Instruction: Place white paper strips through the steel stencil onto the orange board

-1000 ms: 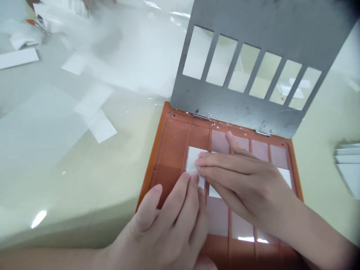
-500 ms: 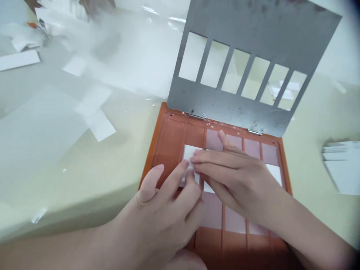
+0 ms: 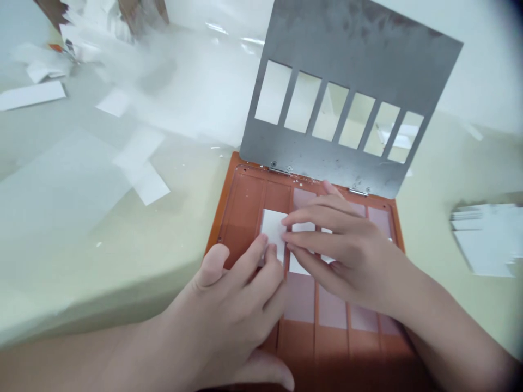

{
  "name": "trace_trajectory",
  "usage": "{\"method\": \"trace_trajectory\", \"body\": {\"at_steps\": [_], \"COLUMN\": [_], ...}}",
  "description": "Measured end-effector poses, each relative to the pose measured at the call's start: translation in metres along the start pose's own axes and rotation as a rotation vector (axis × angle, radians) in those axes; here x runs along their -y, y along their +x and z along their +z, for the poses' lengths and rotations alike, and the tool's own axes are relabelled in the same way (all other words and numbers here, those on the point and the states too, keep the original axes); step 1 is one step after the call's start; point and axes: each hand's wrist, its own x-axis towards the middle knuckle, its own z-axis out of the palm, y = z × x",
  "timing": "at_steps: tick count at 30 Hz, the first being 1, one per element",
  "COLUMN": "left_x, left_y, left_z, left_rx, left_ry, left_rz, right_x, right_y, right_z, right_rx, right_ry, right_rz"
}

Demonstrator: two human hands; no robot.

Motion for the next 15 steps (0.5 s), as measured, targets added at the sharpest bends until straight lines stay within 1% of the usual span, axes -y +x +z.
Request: {"method": "trace_trajectory", "body": {"at_steps": [3,7,11,15], "left_x": [0.001,0.003,0.005,0.008], "left_y": [0.001,0.001,0.001,0.001], "left_z": [0.0,0.002,0.006,0.008], "left_rx": [0.0,-0.01,-0.064,-0.066], "left_ry": [-0.007,-0.022,-0.032,-0.024], "left_rz": [-0.007,0.005,0.025,0.035], "right_x": [-0.003,-0.008,-0.007,-0.002], "right_y": [0.0,-0.002,-0.001,0.002], "right_z": [0.002,0.007,0.011,0.012], "right_rx": [0.006,-0.078,-0.053,-0.035], "right_ry": [-0.052,-0.126,-0.169,-0.129], "right_rz": [0.034,0.083,0.172,0.245]}}
